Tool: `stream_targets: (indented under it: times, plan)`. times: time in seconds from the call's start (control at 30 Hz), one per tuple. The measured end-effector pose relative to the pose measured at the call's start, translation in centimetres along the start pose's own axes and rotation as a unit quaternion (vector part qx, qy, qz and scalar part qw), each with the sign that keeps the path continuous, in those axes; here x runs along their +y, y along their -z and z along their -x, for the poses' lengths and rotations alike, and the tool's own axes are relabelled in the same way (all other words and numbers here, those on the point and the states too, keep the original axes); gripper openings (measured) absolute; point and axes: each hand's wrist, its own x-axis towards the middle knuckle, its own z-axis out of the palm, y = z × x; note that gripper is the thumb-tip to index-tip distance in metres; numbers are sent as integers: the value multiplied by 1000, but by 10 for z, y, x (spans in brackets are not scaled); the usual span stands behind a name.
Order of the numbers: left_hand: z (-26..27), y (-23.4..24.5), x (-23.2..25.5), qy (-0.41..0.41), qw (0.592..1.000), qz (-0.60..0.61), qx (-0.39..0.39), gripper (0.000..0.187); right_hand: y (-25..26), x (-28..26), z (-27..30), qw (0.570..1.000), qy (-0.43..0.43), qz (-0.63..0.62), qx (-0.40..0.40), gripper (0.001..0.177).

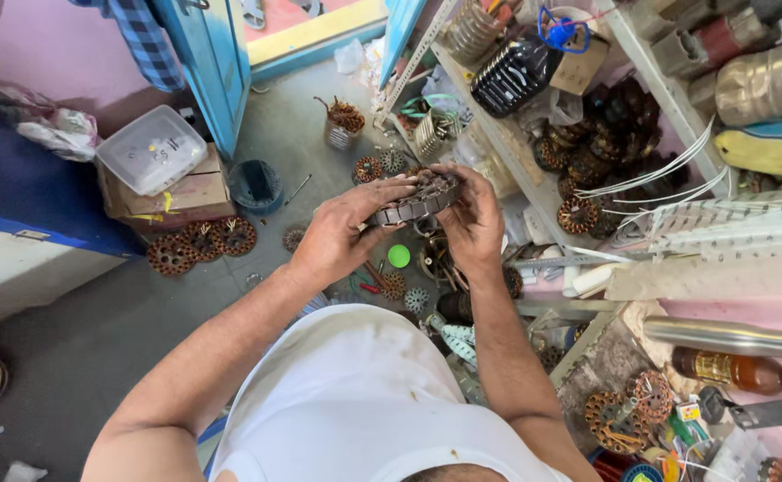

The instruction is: The person uses an Allen key to tighten bolts on a motor stator mounted in a machine, then removes the stator and places it on the workbench. They pick up another stator from the floor, inspect it, and place it on the bench alongside other components.

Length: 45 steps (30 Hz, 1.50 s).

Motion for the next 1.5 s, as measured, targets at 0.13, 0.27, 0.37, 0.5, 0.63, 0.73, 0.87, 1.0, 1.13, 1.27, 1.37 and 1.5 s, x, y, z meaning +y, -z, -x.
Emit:
stream_targets:
  times: [0.13,0.27,0.37,0.5,0.63,0.73,0.87,1.0,1.13,1.27,1.37,1.5]
  plan:
    - [-2,17,6,-38,999,-20,1,53,-10,-4,-11,996,76,47,-28,44]
    - [-9,35,16,-61,997,-55,10,53,-25,-9,-22,994,111,4,-23,35]
    - [-13,44,28,-88,992,-83,30,55,-36,-8,-29,990,135,-45,-4,37]
    - [-14,50,45,-110,987,-75,87,68,-47,-10,-38,983,138,-120,16,42]
    - [-12,48,53,-75,982,-65,162,82,-58,-14,-47,961,165,-219,-23,50]
    - [-11,42,51,-45,984,18,169,77,-65,-16,-48,953,144,-268,-14,56]
    - [-5,33,44,-56,981,60,176,60,-68,-15,-45,942,112,-315,-27,62]
    - [3,29,41,-14,981,39,189,57,-69,-17,-43,924,119,-355,-73,69]
    - [3,31,40,-2,976,-1,216,56,-67,-33,-46,964,107,-233,-65,62]
    - [5,34,41,-18,968,-97,229,55,-53,-67,-40,964,213,152,-49,57]
    - [5,35,44,-23,962,-177,209,58,-54,-81,-32,926,206,309,-66,49]
    - [5,35,50,-24,950,-238,203,71,-58,-70,-27,938,194,284,-36,34]
